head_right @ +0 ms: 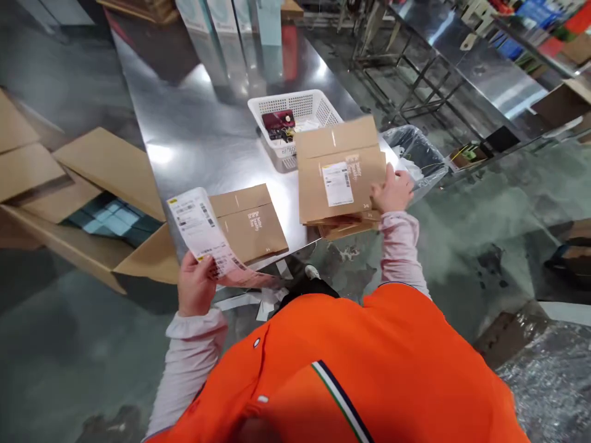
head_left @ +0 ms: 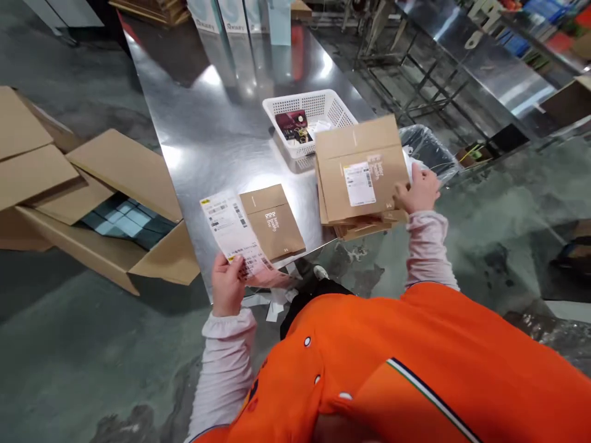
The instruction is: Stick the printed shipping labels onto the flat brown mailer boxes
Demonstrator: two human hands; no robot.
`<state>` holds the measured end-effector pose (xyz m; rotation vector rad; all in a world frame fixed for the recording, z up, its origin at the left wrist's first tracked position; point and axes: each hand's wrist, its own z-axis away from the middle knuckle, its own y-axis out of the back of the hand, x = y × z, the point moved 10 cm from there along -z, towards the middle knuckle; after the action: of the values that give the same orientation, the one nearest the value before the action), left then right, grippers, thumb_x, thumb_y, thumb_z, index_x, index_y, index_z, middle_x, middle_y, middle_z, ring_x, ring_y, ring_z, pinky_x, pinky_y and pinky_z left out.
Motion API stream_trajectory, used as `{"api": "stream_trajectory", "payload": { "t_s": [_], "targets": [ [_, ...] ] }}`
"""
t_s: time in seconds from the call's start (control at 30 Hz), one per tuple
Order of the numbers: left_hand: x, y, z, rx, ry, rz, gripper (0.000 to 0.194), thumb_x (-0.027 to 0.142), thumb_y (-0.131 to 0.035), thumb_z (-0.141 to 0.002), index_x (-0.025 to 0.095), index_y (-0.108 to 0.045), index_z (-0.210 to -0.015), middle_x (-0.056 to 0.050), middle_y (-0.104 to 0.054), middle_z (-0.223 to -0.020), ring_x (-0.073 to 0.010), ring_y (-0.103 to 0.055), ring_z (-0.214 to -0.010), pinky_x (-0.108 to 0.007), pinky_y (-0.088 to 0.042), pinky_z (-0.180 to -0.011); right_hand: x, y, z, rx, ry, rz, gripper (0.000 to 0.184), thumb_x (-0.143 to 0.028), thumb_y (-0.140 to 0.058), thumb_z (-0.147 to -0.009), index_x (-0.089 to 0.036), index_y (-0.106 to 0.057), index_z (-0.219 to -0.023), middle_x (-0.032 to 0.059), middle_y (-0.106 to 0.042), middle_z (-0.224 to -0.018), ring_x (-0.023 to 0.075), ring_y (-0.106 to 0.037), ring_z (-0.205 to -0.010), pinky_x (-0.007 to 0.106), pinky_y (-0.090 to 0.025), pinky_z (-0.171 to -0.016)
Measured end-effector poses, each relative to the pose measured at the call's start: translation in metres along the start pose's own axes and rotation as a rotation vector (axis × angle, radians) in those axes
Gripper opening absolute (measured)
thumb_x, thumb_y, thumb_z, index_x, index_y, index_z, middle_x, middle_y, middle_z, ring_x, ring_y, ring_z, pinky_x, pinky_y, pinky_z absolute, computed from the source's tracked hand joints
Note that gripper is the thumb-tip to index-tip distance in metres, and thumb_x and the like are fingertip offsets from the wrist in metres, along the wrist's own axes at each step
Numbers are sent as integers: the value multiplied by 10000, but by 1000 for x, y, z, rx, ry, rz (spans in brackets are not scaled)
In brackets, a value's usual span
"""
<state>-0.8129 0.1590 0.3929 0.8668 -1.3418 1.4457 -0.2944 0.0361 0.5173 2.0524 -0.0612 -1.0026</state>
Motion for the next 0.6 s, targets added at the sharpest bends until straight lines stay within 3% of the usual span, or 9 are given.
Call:
{"api": "stream_trajectory", "payload": {
  "t_s": [0.03, 0.07, 0.17, 0.2, 0.27, 0.33, 0.4, 0.5, 0.6],
  "targets": [
    [-3, -5, 5, -9, -1, 2, 415, 339, -776, -687, 203, -655, -1060, -60, -709, -1042, -185, -667, -956, -272, -531, -839, -13, -15, 11, -51, 18, -27, 728, -455, -715, -737, -100, -498, -1335, 224, -542, -1229, 269, -546, -1080, 460, -480, -899],
    [-6, -11, 10, -24, 0, -2, 426, 345, -776, -691, 205, -653, -1075, -63, -707, -1053, -188, -668, -947, -278, -534, -834, -32, -45, 29, -173, 41, -106, 762, -477, -744, -697, -108, -510, -1321, 200, -556, -1202, 258, -561, -1041, 454, -496, -879],
    [-18, -38, 22, -162, 44, -79, 440, 373, -780, -691, 184, -663, -1070, -83, -709, -1049, -205, -669, -908, -315, -537, -817, -114, -181, 139, -885, 27, -614, 827, -521, -805, -596, -167, -525, -1289, 105, -638, -1072, 191, -619, -873, 374, -545, -786],
    [-22, -45, 24, -207, 63, -115, 452, 378, -787, -683, 172, -666, -1067, -93, -708, -1051, -213, -666, -910, -328, -534, -823, -136, -211, 174, -981, -39, -775, 785, -550, -790, -602, -173, -548, -1247, 96, -650, -1076, 191, -628, -888, 370, -545, -804],
    [-24, -42, 24, -197, 74, -152, 489, 384, -807, -655, 156, -667, -1065, -104, -706, -1051, -221, -660, -922, -345, -521, -841, -161, -253, 225, -1023, -182, -930, 649, -619, -722, -652, -152, -619, -1091, 85, -683, -996, 191, -638, -880, 376, -535, -845],
    [-25, -20, 19, -52, 79, -116, 484, 414, -820, -621, 148, -673, -998, -94, -713, -986, -211, -659, -871, -343, -516, -816, -176, -275, 262, -1121, -229, -926, 602, -608, -744, -623, -133, -652, -980, 80, -702, -927, 198, -646, -854, 389, -531, -857],
    [-33, 5, 16, 85, 120, -72, 452, 458, -823, -587, 138, -673, -867, -69, -708, -844, -184, -639, -743, -320, -511, -730, -186, -282, 274, -1222, -186, -883, 595, -534, -804, -569, -132, -665, -985, 75, -713, -940, 201, -653, -852, 386, -532, -850],
    [-55, 25, 20, 153, 201, -82, 409, 482, -818, -577, 139, -634, -704, -26, -648, -667, -137, -561, -595, -273, -460, -607, -193, -286, 247, -1150, -97, -808, 475, -467, -785, -624, -144, -693, -959, 66, -721, -935, 188, -657, -836, 342, -529, -807],
    [-68, 36, 26, 246, 141, -155, 400, 476, -777, -648, 169, -529, -583, 27, -525, -549, -99, -464, -529, -237, -386, -543, -200, -298, 227, -1104, 16, -629, 316, -430, -745, -685, -137, -727, -802, 51, -713, -763, 165, -632, -702, 295, -501, -683]
  ]
}}
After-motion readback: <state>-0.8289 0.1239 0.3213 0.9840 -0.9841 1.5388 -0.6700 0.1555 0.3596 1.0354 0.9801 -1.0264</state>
